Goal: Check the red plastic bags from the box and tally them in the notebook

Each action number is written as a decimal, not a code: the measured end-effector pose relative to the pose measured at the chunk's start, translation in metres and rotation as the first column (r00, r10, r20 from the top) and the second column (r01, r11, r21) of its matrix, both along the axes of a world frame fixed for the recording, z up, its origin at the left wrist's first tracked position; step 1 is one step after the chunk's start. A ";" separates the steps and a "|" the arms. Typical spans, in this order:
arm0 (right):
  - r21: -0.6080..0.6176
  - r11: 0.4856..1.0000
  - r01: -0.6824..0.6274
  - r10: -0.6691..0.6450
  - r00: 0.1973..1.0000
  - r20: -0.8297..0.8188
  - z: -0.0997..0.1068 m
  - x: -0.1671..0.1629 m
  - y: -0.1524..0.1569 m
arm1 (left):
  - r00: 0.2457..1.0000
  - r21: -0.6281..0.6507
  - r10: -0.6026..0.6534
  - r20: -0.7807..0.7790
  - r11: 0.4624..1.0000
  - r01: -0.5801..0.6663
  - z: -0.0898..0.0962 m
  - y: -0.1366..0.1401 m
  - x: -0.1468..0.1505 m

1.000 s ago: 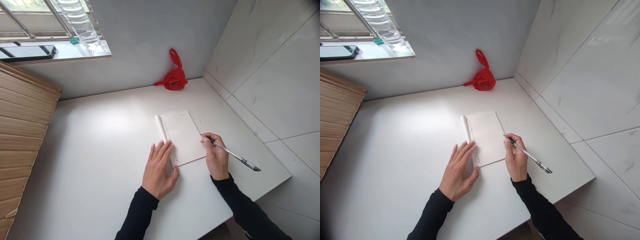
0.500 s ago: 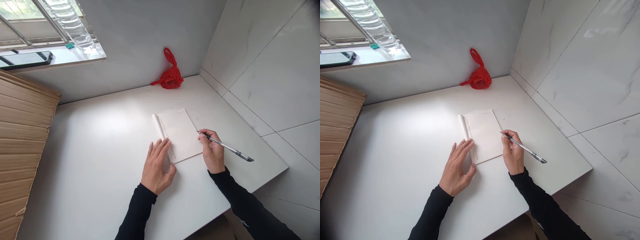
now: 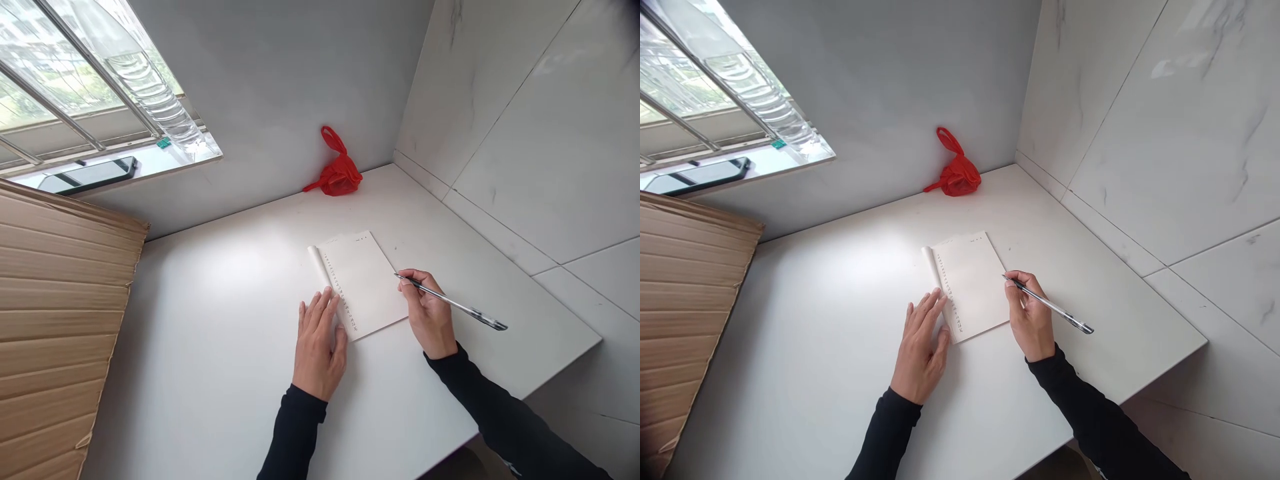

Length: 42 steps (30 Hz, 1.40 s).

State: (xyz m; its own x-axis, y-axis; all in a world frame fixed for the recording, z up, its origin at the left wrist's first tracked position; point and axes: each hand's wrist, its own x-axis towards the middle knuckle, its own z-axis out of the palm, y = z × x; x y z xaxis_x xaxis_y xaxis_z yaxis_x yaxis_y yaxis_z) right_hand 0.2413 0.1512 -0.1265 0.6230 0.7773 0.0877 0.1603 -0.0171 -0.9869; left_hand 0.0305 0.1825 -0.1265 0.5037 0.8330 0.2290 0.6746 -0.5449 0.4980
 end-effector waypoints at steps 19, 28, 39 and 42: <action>-0.039 0.999 0.031 -0.030 1.000 0.008 -0.002 0.003 -0.002 | 0.995 0.009 0.099 0.022 0.995 -0.099 -0.003 -0.001 -0.001; -0.124 0.989 -0.086 0.109 0.976 0.190 -0.005 0.000 -0.003 | 0.982 0.049 0.188 -0.004 0.981 -0.188 -0.010 -0.004 0.005; -0.133 0.979 -0.154 0.165 0.984 0.074 -0.004 0.000 -0.016 | 0.465 -0.754 0.625 0.627 0.638 0.159 0.029 -0.018 0.026; -0.146 0.974 -0.174 0.181 0.983 0.035 -0.001 0.001 -0.020 | 0.462 -0.730 0.580 0.671 0.625 0.276 0.032 -0.020 0.032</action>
